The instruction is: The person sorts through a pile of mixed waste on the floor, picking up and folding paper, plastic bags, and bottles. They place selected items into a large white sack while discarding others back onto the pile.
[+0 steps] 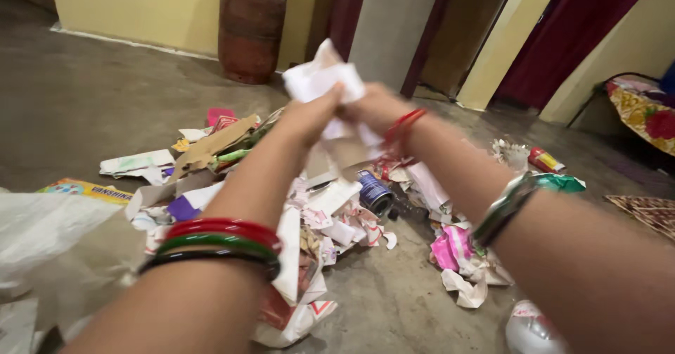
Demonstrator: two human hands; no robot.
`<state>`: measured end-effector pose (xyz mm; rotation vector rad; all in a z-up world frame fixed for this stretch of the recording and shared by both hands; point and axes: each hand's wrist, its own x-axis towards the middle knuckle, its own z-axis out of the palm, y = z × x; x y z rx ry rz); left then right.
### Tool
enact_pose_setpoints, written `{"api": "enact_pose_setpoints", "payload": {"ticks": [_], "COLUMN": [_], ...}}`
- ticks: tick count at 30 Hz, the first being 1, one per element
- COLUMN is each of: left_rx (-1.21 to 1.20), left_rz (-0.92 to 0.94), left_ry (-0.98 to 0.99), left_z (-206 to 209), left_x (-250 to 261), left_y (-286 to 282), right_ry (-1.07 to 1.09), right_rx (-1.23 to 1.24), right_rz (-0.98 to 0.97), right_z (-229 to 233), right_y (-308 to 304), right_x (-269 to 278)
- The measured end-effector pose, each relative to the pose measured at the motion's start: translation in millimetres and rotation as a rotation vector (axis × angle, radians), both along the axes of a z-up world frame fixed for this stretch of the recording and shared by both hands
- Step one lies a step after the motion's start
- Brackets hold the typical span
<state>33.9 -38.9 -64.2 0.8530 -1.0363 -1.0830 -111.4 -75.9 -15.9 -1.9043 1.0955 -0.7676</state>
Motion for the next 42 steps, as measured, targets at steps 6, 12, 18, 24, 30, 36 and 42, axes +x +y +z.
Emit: {"api": "enact_pose_setpoints", "payload": {"ticks": [6, 12, 18, 24, 30, 36, 42], "left_rx": [0.102, 0.185, 0.368, 0.367, 0.279, 0.133, 0.16], "left_rz": [0.082, 0.086, 0.2, 0.231, 0.198, 0.045, 0.098], "left_ry": [0.066, -0.108, -0.111, -0.095, -0.076, 0.108, 0.127], "left_z": [34.2, 22.3, 18.4, 5.7, -8.4, -19.1, -15.6], "left_x": [-19.6, -1.4, 36.3, 46.1, 65.2, 66.5, 74.5], "left_y": [32.2, 58.1, 50.9, 46.3, 44.8, 34.6, 36.4], "right_ry": [0.335, 0.369, 0.253, 0.303, 0.268, 0.125, 0.037], "right_rx": [-0.012, 0.025, 0.038, 0.048, 0.059, 0.14, 0.186], "right_rz": [-0.133, -0.127, -0.139, -0.113, -0.048, 0.103, 0.068], "right_z": [91.3, 83.2, 46.9, 37.9, 23.0, 7.0, 1.7], "right_y": [51.8, 52.7, 45.7, 55.1, 58.4, 57.5, 57.8], "right_x": [-1.1, 26.6, 64.8, 72.1, 74.5, 77.5, 80.6]}}
